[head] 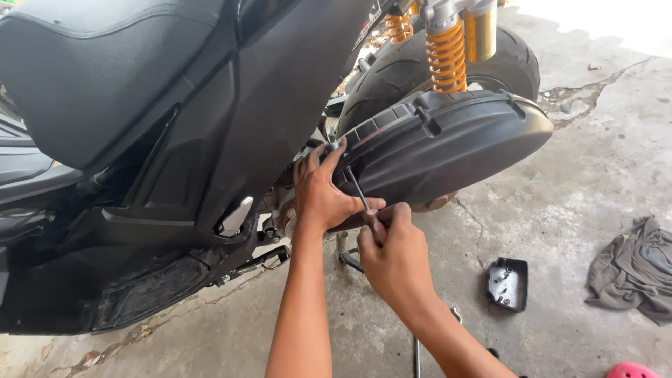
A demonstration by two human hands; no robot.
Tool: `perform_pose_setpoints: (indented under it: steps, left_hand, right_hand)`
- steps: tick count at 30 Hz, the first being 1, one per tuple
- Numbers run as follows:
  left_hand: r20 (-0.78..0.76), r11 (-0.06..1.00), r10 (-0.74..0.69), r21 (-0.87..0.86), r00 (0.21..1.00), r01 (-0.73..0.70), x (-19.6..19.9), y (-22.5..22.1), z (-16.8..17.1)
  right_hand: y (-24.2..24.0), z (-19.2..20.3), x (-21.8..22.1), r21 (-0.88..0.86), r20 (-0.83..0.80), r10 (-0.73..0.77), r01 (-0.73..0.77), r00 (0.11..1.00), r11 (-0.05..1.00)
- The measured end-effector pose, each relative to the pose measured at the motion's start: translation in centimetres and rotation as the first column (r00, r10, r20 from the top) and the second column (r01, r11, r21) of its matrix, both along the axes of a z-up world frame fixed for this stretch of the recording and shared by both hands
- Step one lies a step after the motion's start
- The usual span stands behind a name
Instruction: Using a screwdriver to unscrew bolts from a motorcycle's plastic housing
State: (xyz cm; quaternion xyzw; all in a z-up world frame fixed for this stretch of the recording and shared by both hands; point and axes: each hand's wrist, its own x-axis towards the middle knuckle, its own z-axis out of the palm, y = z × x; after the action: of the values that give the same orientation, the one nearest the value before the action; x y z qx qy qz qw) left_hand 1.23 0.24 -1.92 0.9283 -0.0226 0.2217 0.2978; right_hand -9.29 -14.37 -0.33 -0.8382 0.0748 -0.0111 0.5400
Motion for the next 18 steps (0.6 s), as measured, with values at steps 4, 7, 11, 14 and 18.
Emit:
perform_pose_setpoints:
  steps: [4, 7, 11, 14, 18]
  left_hand:
    - [0.005, 1.0, -0.009, -0.008, 1.0, 0.009, -0.1, 0.0, -0.2]
    - [0.04, 0.998, 0.009, 0.056, 0.999, -0.012, 0.4, 0.1, -0.8]
    - [0.065, 0.997, 0.02, 0.07, 0.998, -0.025, 0.7, 0.3, -1.2]
    - [0.066, 0.997, 0.018, 0.07, 0.998, -0.022, 1.0, 0.7, -1.9]
    - [0.026, 0.998, 0.003, 0.068, 1.0, -0.005, 1.2, 0.7, -1.5]
  right_hand:
    - [-0.1, 0.9, -1.0, -0.156, 0.149, 0.047, -0.023, 0.988, 0.988]
    - [0.4, 1.7, -0.7, -0.182, 0.227, 0.075, -0.033, 0.971, 0.983]
    - [1.1, 1.1, 0.9, -0.3, 0.334, 0.071, 0.035, 0.94, 0.953]
    - [2.1, 0.6, 0.9, -0.285, 0.373, 0.069, 0.043, 0.925, 0.958]
    - [2.6, 0.8, 0.7, 0.154, 0.125, -0.105, 0.085, 0.987, 0.984]
